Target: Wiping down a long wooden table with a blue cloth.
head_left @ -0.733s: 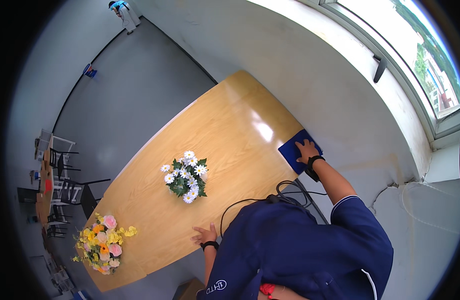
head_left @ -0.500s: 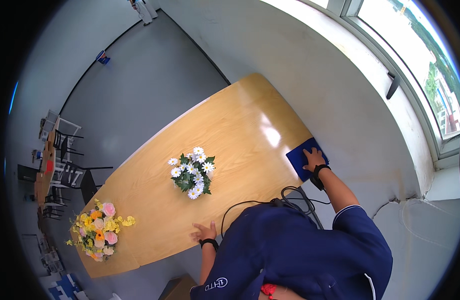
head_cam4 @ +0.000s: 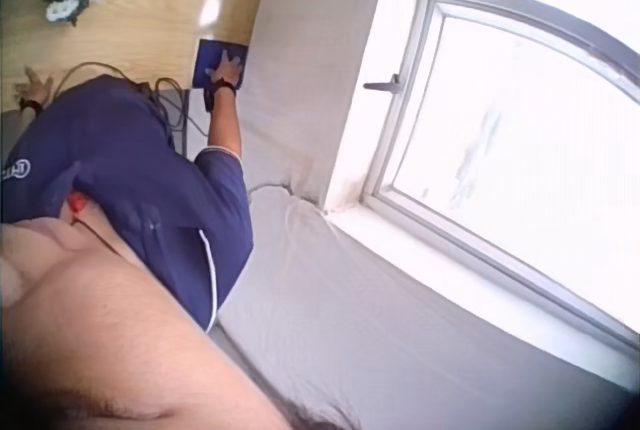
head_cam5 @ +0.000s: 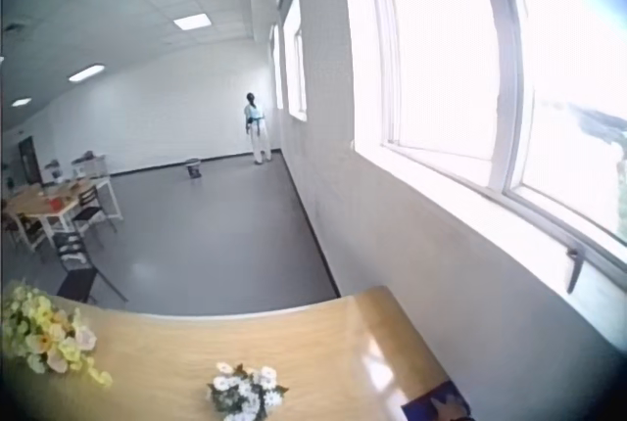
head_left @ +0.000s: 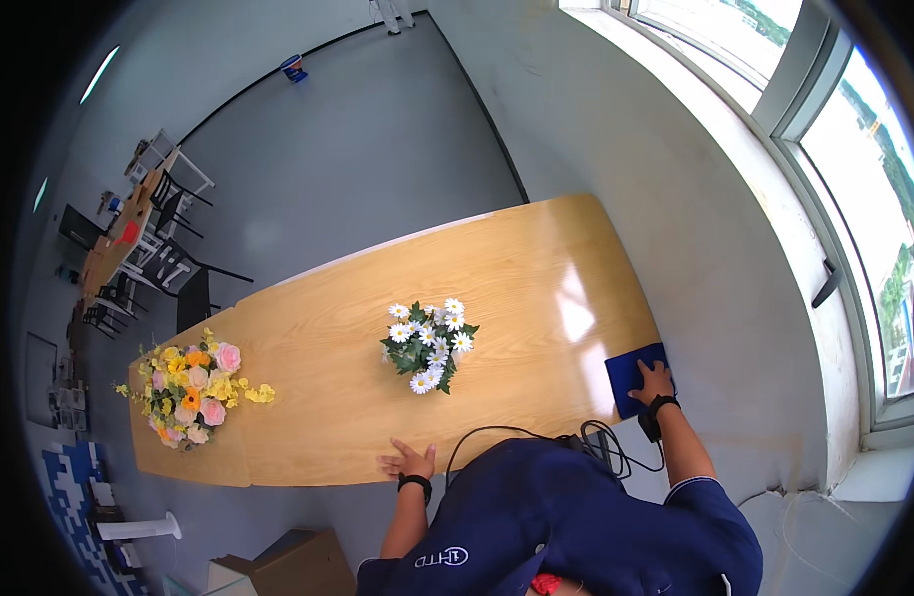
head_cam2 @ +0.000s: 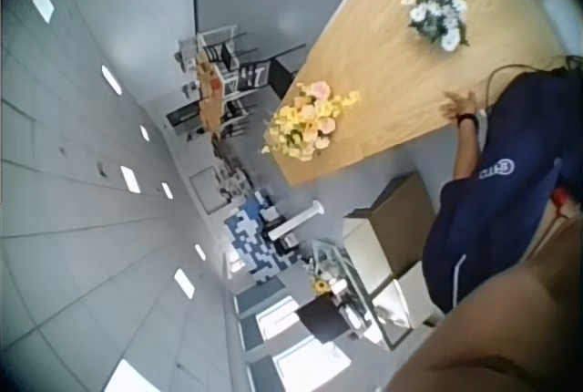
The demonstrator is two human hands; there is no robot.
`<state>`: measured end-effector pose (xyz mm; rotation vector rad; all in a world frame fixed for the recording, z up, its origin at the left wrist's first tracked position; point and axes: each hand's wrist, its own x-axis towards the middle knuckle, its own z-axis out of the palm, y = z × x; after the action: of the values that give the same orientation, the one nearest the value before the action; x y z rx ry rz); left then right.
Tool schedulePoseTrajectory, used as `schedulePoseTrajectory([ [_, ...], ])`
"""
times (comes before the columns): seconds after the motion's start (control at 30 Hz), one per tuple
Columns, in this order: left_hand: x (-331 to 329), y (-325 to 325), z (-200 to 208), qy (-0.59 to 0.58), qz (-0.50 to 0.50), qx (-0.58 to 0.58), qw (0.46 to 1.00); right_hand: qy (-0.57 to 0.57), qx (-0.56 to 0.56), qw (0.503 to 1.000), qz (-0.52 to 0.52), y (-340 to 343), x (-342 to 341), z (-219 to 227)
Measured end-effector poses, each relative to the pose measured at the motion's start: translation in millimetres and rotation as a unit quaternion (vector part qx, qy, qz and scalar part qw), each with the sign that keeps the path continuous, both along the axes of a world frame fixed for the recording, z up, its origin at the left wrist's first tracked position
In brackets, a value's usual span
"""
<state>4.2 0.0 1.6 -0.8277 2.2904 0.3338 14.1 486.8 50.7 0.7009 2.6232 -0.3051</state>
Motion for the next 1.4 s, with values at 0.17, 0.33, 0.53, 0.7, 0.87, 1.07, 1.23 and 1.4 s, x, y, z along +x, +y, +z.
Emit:
schedulePoseTrajectory([
  [0.17, -2, 1, 4, 0.005, 0.009, 0.004, 1.0, 0.005, -0.002, 1.0, -0.007, -1, -2, 1],
  [0.33, -2, 1, 2, 0.012, 0.003, 0.0, 1.0, 0.008, 0.008, 1.0, 0.003, -2, -3, 3],
  [0.53, -5, 6, 11, -0.024, -0.007, -0.017, 1.0, 0.011, 0.008, 1.0, 0.013, 0, -1, 1],
  [0.7, -4, 6, 11, -0.027, -0.01, -0.021, 0.999, 0.006, 0.004, 1.0, 0.018, 1, -3, -3],
  [0.87, -9, 7, 21, -0.062, -0.015, -0.021, 0.998, -0.01, 0.005, 1.0, 0.009, 2, -6, -7],
  [1.07, -8, 6, 17, -0.061, -0.013, -0.021, 0.998, -0.011, 0.0, 1.0, 0.003, 1, -5, -7],
  [1.23, -4, 1, 5, -0.023, -0.003, -0.006, 1.0, -0.004, 0.005, 1.0, 0.005, 1, -5, -8],
  [1.4, -4, 0, 3, -0.023, -0.004, -0.007, 1.0, -0.005, 0.009, 1.0, 0.011, 0, -5, -8],
])
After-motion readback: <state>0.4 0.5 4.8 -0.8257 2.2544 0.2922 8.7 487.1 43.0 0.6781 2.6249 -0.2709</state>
